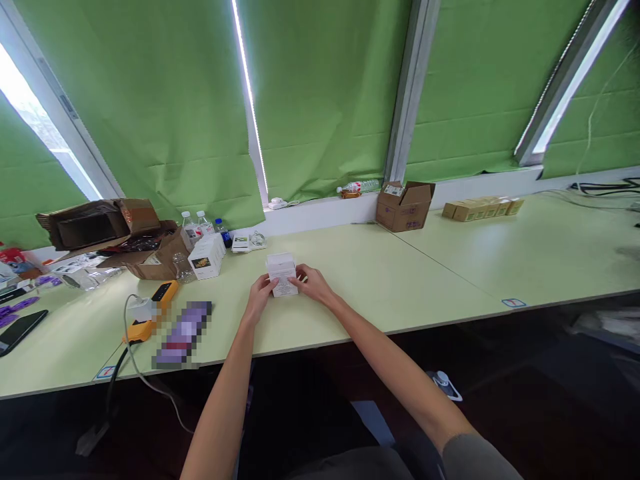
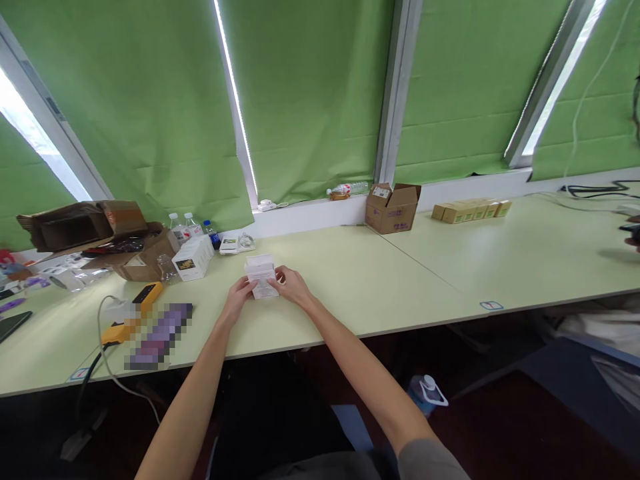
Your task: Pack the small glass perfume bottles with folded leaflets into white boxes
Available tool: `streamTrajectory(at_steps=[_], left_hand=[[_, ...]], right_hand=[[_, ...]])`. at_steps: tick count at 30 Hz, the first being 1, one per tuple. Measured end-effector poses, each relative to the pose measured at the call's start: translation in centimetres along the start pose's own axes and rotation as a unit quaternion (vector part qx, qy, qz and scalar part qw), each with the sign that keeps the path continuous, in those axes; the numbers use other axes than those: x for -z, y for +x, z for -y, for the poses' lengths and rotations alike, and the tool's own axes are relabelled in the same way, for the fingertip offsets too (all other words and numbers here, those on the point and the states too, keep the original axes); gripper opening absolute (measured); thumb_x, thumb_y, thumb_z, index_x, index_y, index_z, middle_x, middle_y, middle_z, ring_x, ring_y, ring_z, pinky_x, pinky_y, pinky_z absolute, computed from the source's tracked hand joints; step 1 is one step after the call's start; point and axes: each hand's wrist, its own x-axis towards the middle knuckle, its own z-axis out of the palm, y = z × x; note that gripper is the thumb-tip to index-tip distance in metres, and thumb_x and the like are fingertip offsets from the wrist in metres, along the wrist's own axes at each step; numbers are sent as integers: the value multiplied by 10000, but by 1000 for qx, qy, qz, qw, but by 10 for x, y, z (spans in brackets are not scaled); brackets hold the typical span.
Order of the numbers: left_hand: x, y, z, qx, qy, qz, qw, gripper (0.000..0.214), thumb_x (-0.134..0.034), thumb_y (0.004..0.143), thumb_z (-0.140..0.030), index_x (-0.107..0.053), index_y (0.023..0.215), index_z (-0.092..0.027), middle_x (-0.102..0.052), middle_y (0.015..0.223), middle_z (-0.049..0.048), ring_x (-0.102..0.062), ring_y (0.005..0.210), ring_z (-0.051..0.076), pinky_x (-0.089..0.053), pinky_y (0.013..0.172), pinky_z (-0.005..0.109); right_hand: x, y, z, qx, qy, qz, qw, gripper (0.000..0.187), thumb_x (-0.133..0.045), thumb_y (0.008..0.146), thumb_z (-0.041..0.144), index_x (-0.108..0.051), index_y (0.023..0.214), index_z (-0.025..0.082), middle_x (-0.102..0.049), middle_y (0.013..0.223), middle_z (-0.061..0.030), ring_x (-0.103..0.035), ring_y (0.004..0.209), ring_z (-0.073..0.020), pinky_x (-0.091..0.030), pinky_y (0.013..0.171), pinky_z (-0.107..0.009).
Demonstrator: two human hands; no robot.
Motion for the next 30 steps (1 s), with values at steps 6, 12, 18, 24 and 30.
streamTrajectory(at_steps=[6,12,18,24,30], left_hand=[[0,1,2,-8,12,2,1000,543,-736,690,-491,-632,1089,-138,-705,1026,141,-658,960,271,-482,886,424],[0,3,3,-22,20,0,1000,498,-696,709,-549,-641,996,-147,-702,966,98,-643,935,235,-478,863,366],[-1,1,3,-50,31,-25,998,447,-640,738,-587,-618,821,-148,-663,847,48,-610,842,187,-469,784,303],[-4,-2,1,-69,37,-28,997,424,-638,758,-537,-645,908,-141,-671,874,57,-605,851,197,-463,763,297],[-7,-7,-4,-78,35,-19,996,478,-616,771,-560,-664,978,-132,-689,930,75,-618,908,222,-470,787,307]], right_hand=[[2,0,2,-5,3,14,1000,373,-627,810,478,-631,1017,168,-686,877,-49,-611,684,-142,-478,625,-266],[2,-2,10,5,48,22,999,404,-571,829,548,-647,969,177,-685,904,-58,-620,777,-169,-489,653,-273],[2,-2,15,-23,93,34,995,494,-486,845,637,-651,921,178,-682,827,-42,-618,721,-173,-481,632,-279],[-1,-3,16,-36,117,25,992,509,-467,850,635,-654,881,163,-663,803,-40,-593,701,-171,-459,611,-272],[-2,-3,22,-26,141,20,989,471,-483,848,591,-647,908,153,-658,821,-40,-576,705,-173,-440,606,-269]])
